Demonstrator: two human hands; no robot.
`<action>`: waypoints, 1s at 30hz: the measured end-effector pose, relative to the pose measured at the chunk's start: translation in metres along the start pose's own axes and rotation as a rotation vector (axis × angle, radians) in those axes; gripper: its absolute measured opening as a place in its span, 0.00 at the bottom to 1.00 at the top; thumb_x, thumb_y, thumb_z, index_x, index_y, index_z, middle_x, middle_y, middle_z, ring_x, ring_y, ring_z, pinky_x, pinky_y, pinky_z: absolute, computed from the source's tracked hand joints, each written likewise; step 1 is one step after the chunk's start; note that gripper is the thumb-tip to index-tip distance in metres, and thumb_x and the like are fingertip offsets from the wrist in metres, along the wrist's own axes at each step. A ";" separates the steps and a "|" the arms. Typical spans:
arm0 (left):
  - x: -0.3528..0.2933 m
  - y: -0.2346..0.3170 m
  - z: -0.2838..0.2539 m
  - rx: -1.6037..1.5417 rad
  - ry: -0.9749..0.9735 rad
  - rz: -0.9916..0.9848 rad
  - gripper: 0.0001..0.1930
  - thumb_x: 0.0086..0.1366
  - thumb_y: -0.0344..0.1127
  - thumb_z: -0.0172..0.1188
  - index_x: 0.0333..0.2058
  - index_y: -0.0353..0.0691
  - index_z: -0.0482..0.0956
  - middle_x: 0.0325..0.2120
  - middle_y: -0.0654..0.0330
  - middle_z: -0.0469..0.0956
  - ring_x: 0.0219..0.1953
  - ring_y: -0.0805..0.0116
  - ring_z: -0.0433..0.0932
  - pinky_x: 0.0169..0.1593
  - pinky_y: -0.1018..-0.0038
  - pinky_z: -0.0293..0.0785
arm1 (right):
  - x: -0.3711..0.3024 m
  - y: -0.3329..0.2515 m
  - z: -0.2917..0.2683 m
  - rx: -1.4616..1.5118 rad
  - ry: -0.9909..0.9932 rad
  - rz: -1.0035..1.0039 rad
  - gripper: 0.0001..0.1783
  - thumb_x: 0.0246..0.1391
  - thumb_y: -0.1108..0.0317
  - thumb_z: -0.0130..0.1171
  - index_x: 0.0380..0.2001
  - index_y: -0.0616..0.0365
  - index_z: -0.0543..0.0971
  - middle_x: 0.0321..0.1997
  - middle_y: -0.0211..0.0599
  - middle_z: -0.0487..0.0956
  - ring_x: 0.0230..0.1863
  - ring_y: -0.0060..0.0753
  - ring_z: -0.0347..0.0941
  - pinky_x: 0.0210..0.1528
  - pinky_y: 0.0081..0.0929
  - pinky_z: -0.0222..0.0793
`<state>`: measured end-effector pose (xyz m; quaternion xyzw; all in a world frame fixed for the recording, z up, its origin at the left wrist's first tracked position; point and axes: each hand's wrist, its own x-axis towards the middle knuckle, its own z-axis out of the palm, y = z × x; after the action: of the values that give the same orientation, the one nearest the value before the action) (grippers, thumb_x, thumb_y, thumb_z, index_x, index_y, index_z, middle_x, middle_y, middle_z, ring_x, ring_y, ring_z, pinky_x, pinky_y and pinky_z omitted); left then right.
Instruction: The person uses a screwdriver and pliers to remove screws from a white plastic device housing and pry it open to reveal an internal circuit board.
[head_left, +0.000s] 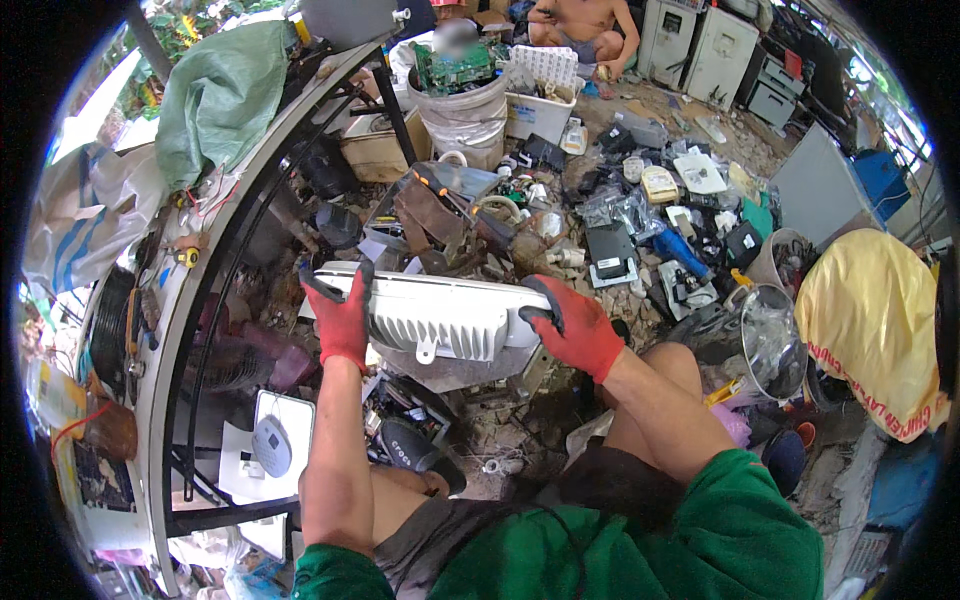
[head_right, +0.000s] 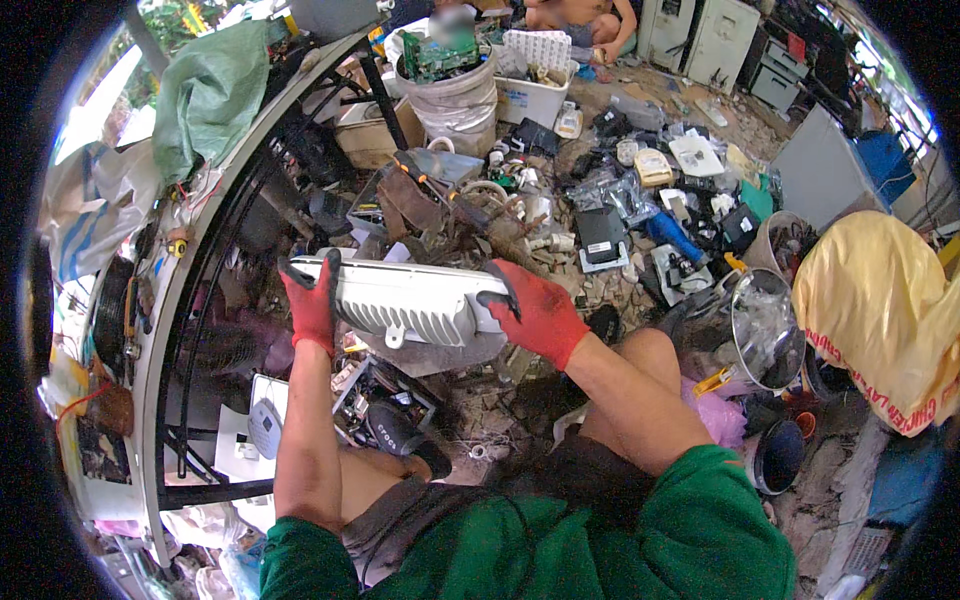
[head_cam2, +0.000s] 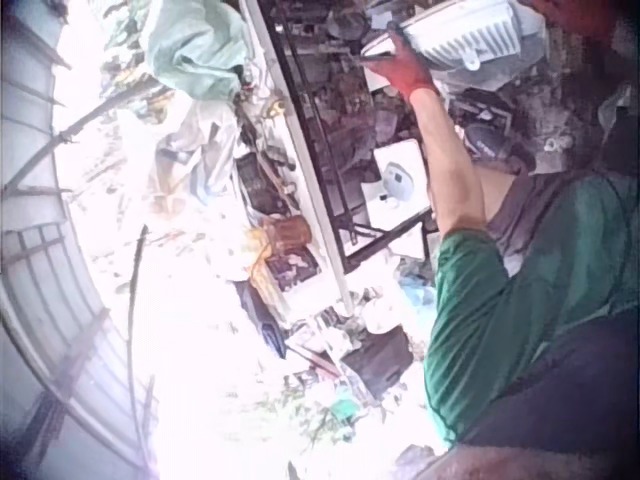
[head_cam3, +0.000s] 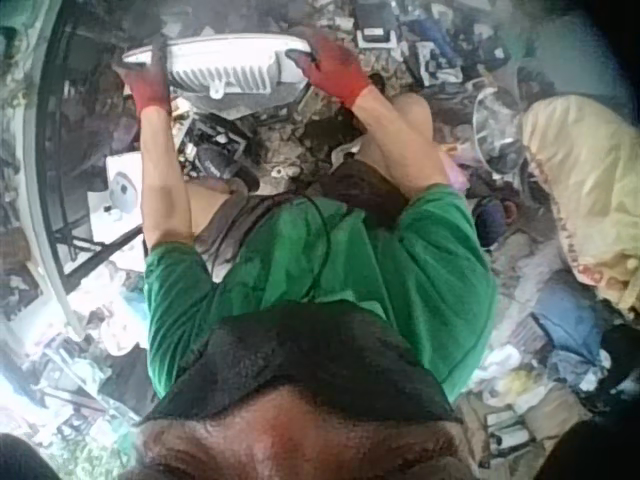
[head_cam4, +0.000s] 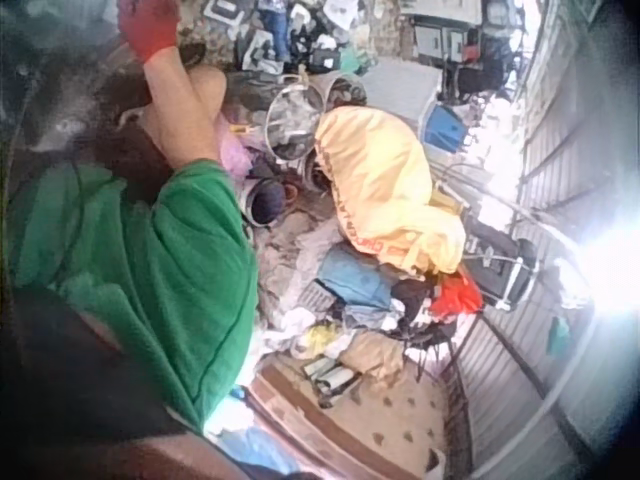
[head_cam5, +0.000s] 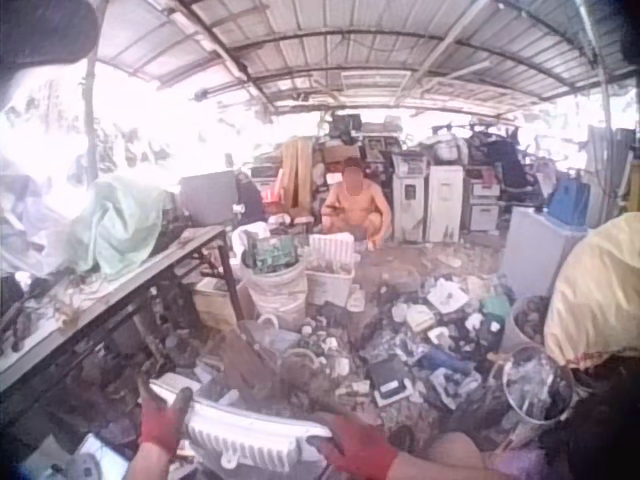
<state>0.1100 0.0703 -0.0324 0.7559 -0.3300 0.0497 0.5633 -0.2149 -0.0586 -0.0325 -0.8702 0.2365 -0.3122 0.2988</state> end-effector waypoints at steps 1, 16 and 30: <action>-0.002 -0.004 -0.002 -0.074 -0.060 -0.054 0.42 0.58 0.38 0.68 0.64 0.31 0.53 0.60 0.44 0.62 0.61 0.54 0.64 0.64 0.66 0.58 | -0.006 -0.002 0.001 -0.040 -0.043 -0.019 0.32 0.50 0.60 0.63 0.56 0.60 0.68 0.49 0.54 0.77 0.47 0.53 0.76 0.48 0.41 0.72; 0.010 0.001 -0.015 0.100 0.005 -0.084 0.38 0.57 0.41 0.69 0.60 0.31 0.61 0.56 0.42 0.64 0.59 0.49 0.62 0.63 0.60 0.59 | 0.031 -0.023 0.007 0.440 -0.341 -0.078 0.23 0.62 0.58 0.52 0.54 0.62 0.71 0.52 0.48 0.77 0.52 0.43 0.74 0.56 0.34 0.67; -0.004 -0.010 -0.010 -0.323 0.247 -0.320 0.20 0.67 0.37 0.58 0.52 0.33 0.66 0.47 0.54 0.71 0.49 0.63 0.70 0.56 0.69 0.65 | 0.079 -0.048 0.021 0.702 -0.697 0.124 0.25 0.62 0.67 0.54 0.61 0.64 0.68 0.58 0.37 0.74 0.56 0.25 0.67 0.60 0.25 0.62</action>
<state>0.1157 0.0821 -0.0390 0.6868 -0.1386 -0.0015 0.7135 -0.1348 -0.0638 0.0182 -0.7540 0.0546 -0.0452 0.6531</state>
